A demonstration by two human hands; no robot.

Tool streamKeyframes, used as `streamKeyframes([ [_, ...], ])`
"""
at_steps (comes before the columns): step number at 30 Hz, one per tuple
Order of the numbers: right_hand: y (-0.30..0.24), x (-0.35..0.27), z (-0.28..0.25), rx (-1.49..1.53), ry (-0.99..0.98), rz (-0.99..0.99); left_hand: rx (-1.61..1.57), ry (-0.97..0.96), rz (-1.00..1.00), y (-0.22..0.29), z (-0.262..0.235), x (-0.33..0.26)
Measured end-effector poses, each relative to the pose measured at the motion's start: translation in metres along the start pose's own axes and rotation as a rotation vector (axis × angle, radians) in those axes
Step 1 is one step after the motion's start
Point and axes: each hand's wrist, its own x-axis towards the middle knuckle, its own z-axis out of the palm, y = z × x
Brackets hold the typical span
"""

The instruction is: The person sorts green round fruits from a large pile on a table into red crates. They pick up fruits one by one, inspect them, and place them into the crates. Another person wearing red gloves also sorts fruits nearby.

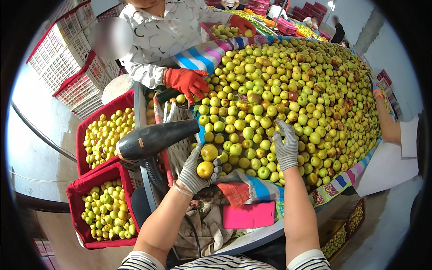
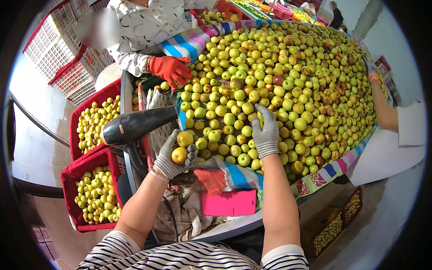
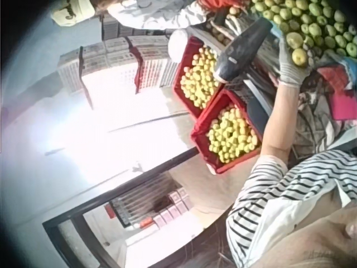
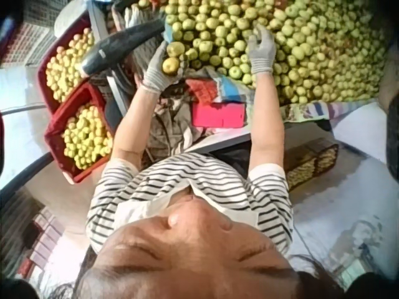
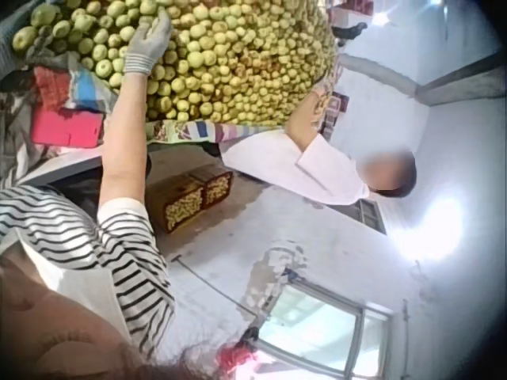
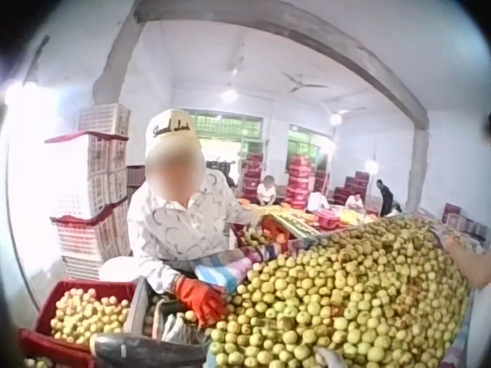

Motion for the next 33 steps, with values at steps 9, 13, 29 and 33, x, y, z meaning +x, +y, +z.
streamKeyframes([
  [9, -0.027, -0.018, 0.037, -0.679, -0.573, -0.123, -0.063, -0.004, 0.087, -0.007, 0.001, 0.005],
  [13, -0.026, -0.024, 0.058, -0.718, -0.664, -0.421, -0.062, -0.16, 0.014, -0.005, -0.001, 0.006],
  [29, -0.003, 0.118, 0.118, -0.606, -0.249, -0.131, -0.227, -0.029, 0.02, -0.008, -0.006, 0.011],
  [33, -0.017, 0.097, 0.156, -0.772, -0.363, -0.019, -0.197, -0.07, 0.037, -0.004, -0.011, 0.009],
])
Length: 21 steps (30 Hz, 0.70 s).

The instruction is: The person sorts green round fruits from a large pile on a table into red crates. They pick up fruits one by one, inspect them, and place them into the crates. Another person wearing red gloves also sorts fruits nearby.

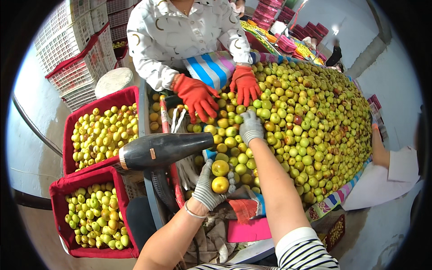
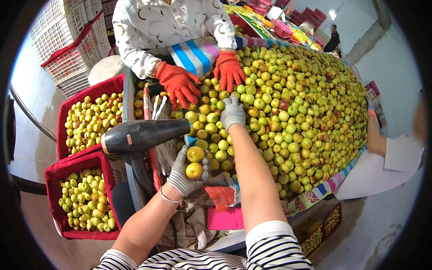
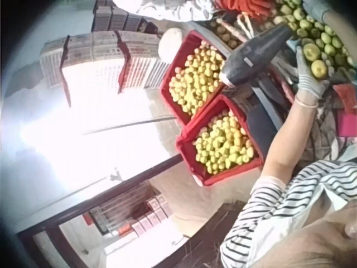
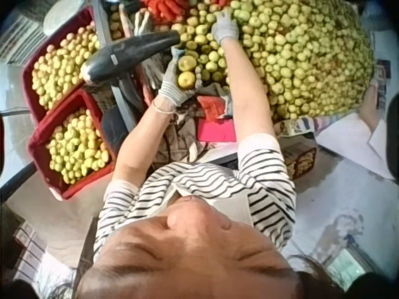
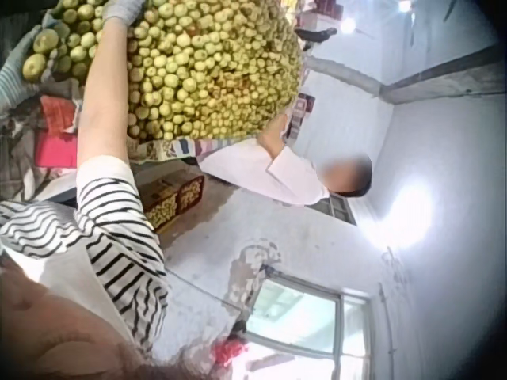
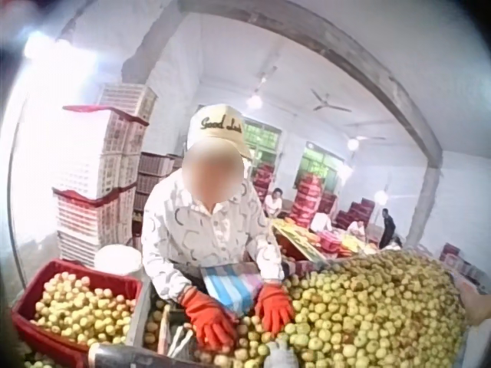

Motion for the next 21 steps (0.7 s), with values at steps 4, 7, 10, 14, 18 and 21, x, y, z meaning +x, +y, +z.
streamKeyframes([
  [4, -0.005, -0.028, 0.0, 0.092, -0.089, -0.077, -0.059, 0.0, 0.018, -0.001, 0.004, -0.003],
  [7, -0.004, -0.065, -0.007, -0.01, -0.117, -0.207, 0.042, 0.042, 0.088, -0.001, 0.001, 0.0],
  [10, -0.001, -0.098, -0.019, 0.162, -0.205, -0.247, 0.033, 0.083, 0.132, -0.002, 0.009, -0.001],
  [14, 0.0, -0.138, -0.043, 0.526, -0.062, -0.321, 0.095, 0.092, 0.19, 0.0, 0.006, -0.001],
  [18, -0.006, -0.169, -0.064, 0.755, 0.07, -0.371, 0.259, 0.075, 0.16, -0.004, 0.013, -0.005],
  [21, -0.002, -0.179, -0.069, 0.832, 0.011, -0.368, 0.341, -0.001, 0.084, -0.005, 0.018, -0.012],
])
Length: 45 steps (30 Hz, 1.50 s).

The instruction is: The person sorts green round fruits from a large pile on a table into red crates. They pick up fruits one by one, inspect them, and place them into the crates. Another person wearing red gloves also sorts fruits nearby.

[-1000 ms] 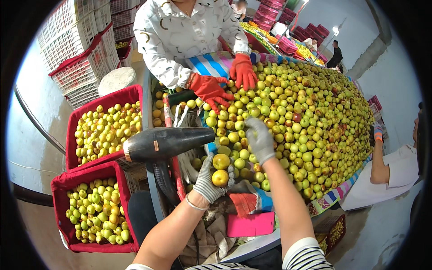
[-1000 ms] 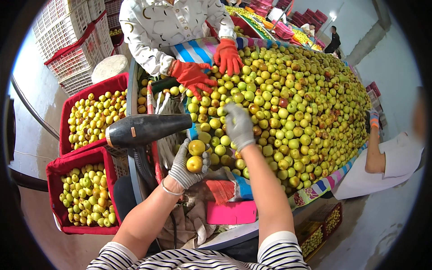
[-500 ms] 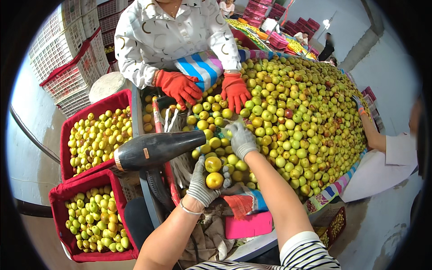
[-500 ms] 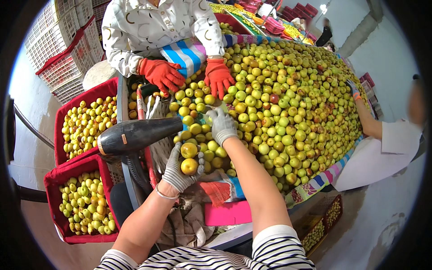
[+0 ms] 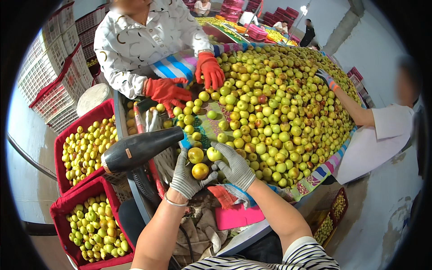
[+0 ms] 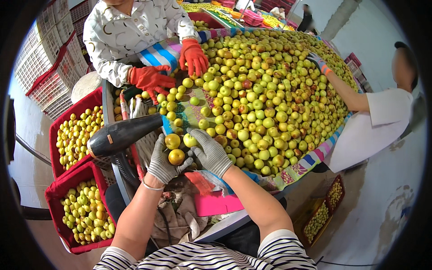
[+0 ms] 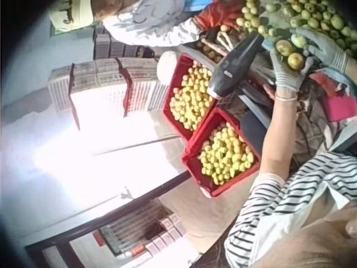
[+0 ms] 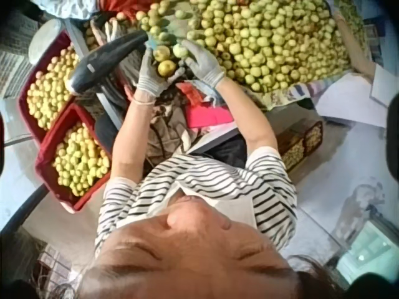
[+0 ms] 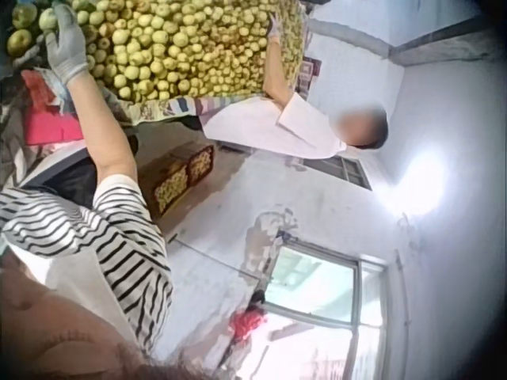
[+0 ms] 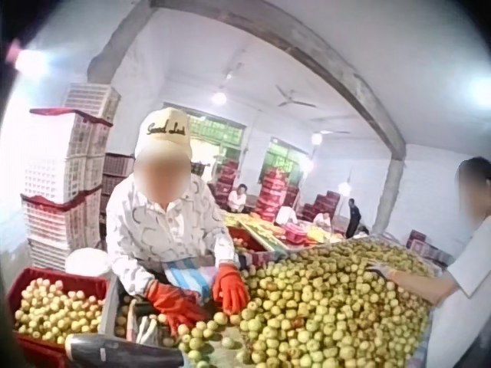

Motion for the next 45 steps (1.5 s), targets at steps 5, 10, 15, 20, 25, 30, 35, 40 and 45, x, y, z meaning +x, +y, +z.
streamKeyframes([
  [5, -0.025, -0.009, -0.015, -0.096, -0.137, -0.123, 0.039, -0.046, -0.026, 0.0, 0.007, 0.002],
  [10, 0.004, -0.021, -0.075, -0.351, 0.141, 0.061, -0.096, -0.252, -0.084, -0.001, 0.003, 0.002],
  [15, 0.034, -0.079, -0.123, -0.873, 0.045, 0.501, -0.093, -0.05, 0.013, -0.005, 0.0, 0.01],
  [20, 0.052, -0.077, -0.089, -0.814, 0.058, 0.485, -0.148, -0.021, 0.004, -0.002, -0.004, 0.01],
  [25, 0.054, -0.045, -0.067, -0.676, 0.084, 0.357, -0.138, -0.048, 0.066, 0.0, -0.02, 0.016],
  [30, 0.079, -0.007, -0.074, -0.072, 0.159, 0.456, -0.175, 0.02, 0.095, 0.004, -0.015, 0.017],
  [35, 0.055, -0.001, -0.103, -0.278, -0.026, 0.632, -0.181, -0.006, 0.175, 0.001, -0.016, 0.017],
  [40, 0.011, -0.004, -0.094, -0.89, -0.595, 0.811, -0.224, 0.007, 0.116, 0.003, -0.023, 0.02],
  [45, 0.01, -0.01, -0.093, -0.98, -0.617, 0.929, -0.223, -0.014, 0.1, 0.001, -0.023, 0.019],
])
